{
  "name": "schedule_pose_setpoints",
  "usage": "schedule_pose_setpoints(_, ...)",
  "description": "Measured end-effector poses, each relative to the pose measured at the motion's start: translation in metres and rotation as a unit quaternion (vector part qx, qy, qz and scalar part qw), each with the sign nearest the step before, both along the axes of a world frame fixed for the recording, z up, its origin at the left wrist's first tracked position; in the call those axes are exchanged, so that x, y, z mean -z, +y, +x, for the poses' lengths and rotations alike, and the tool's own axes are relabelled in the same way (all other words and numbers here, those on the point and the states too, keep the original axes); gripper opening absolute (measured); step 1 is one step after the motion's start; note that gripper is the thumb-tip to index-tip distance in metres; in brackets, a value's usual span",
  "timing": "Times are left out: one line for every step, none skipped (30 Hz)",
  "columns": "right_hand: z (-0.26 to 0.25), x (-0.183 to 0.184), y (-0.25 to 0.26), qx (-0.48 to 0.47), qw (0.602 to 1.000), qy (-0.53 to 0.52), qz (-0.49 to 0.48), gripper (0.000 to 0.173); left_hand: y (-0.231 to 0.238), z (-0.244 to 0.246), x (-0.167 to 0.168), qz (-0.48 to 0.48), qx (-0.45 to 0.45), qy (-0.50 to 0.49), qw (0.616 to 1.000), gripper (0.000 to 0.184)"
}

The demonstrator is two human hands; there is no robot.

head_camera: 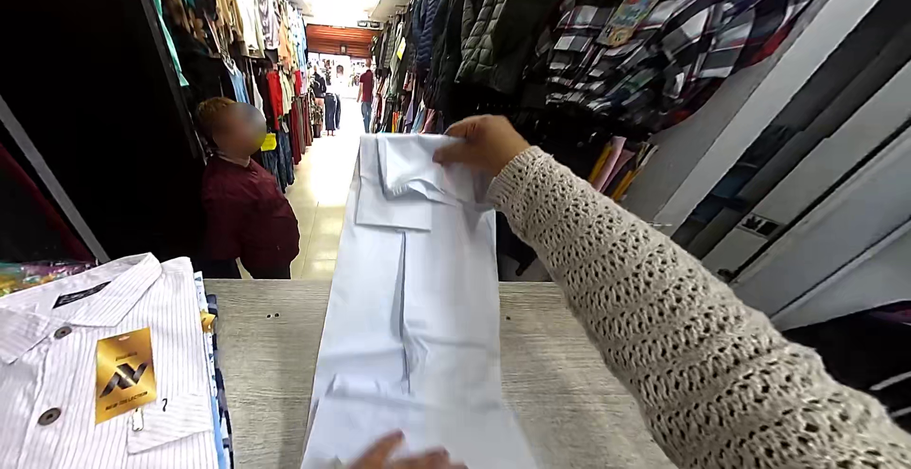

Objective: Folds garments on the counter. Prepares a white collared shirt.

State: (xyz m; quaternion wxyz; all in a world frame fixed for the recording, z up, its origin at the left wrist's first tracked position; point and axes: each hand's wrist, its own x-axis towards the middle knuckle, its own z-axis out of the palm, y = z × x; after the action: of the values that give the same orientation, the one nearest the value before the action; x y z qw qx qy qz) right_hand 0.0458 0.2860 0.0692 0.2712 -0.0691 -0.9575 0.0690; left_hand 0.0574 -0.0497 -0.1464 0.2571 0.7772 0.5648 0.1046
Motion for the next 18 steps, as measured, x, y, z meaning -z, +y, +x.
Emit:
schedule_pose_setpoints(0.001,-0.004,0.0,0.005,1.0,0.017,0.019,0.027,0.005,-0.008,0.018,0.007,-0.042,0.008,0.999,0.058)
schedule_pose_setpoints(0.002,-0.003,-0.001,0.0,0.999,0.031,0.037,0.026,0.008,-0.014,0.038,0.04,-0.074,0.009,0.996,0.052)
schedule_pose_setpoints(0.005,0.004,-0.005,-0.013,0.997,0.044,0.057,0.024,0.009,-0.019,0.05,0.074,-0.092,0.007,0.993,0.048)
schedule_pose_setpoints(0.008,0.014,-0.011,-0.03,0.995,0.056,0.078,0.022,0.008,-0.023,0.051,0.097,-0.106,-0.007,0.99,0.045)
schedule_pose_setpoints(0.012,0.027,-0.021,-0.044,0.992,0.066,0.098,0.02,0.006,-0.024,0.045,0.108,-0.123,-0.036,0.986,0.045)
schedule_pose_setpoints(0.018,0.044,-0.034,-0.058,0.988,0.078,0.119,0.018,0.001,-0.024,0.038,0.121,-0.15,-0.088,0.977,0.045)
schedule_pose_setpoints(0.028,0.063,-0.052,-0.075,0.983,0.087,0.141,0.015,-0.005,-0.023,0.033,0.144,-0.195,-0.166,0.956,0.045)
schedule_pose_setpoints(0.042,0.084,-0.072,-0.093,0.978,0.094,0.163,0.014,-0.012,-0.023,0.03,0.143,-0.253,-0.281,0.915,0.046)
schedule_pose_setpoints(0.058,0.108,-0.096,-0.11,0.975,0.09,0.173,0.013,-0.021,-0.023,0.032,0.134,-0.305,-0.409,0.849,0.051)
schedule_pose_setpoints(0.078,0.137,-0.122,-0.124,0.974,0.077,0.173,0.011,-0.03,-0.024,0.032,0.105,-0.35,-0.52,0.772,0.056)
schedule_pose_setpoints(0.097,0.171,-0.147,-0.137,0.976,0.053,0.161,0.008,-0.04,-0.025,0.032,0.073,-0.382,-0.597,0.701,0.058)
schedule_pose_setpoints(0.116,0.204,-0.169,-0.151,0.979,0.021,0.138,0.008,-0.048,-0.024,0.034,0.049,-0.41,-0.648,0.64,0.058)
schedule_pose_setpoints(0.133,0.23,-0.187,-0.173,0.98,-0.012,0.102,0.009,-0.055,-0.023,0.038,0.031,-0.433,-0.675,0.597,0.061)
schedule_pose_setpoints(0.147,0.247,-0.199,-0.194,0.978,-0.037,0.063,0.011,-0.06,-0.022,0.042,0.022,-0.449,-0.679,0.58,0.059)
schedule_pose_setpoints(0.159,0.259,-0.204,-0.203,0.977,-0.051,0.031,0.016,-0.063,-0.022,0.048,0.02,-0.46,-0.665,0.588,0.048)
schedule_pose_setpoints(0.17,0.265,-0.204,-0.199,0.978,-0.059,0.006,0.025,-0.064,-0.022,0.049,0.02,-0.478,-0.635,0.607,0.033)
schedule_pose_setpoints(0.18,0.267,-0.201,-0.182,0.981,-0.066,-0.016,0.035,-0.065,-0.021,0.049,0.019,-0.491,-0.609,0.622,0.026)
schedule_pose_setpoints(0.19,0.268,-0.195,-0.154,0.986,-0.065,-0.029,0.043,-0.064,-0.02,0.049,0.022,-0.499,-0.592,0.632,0.026)
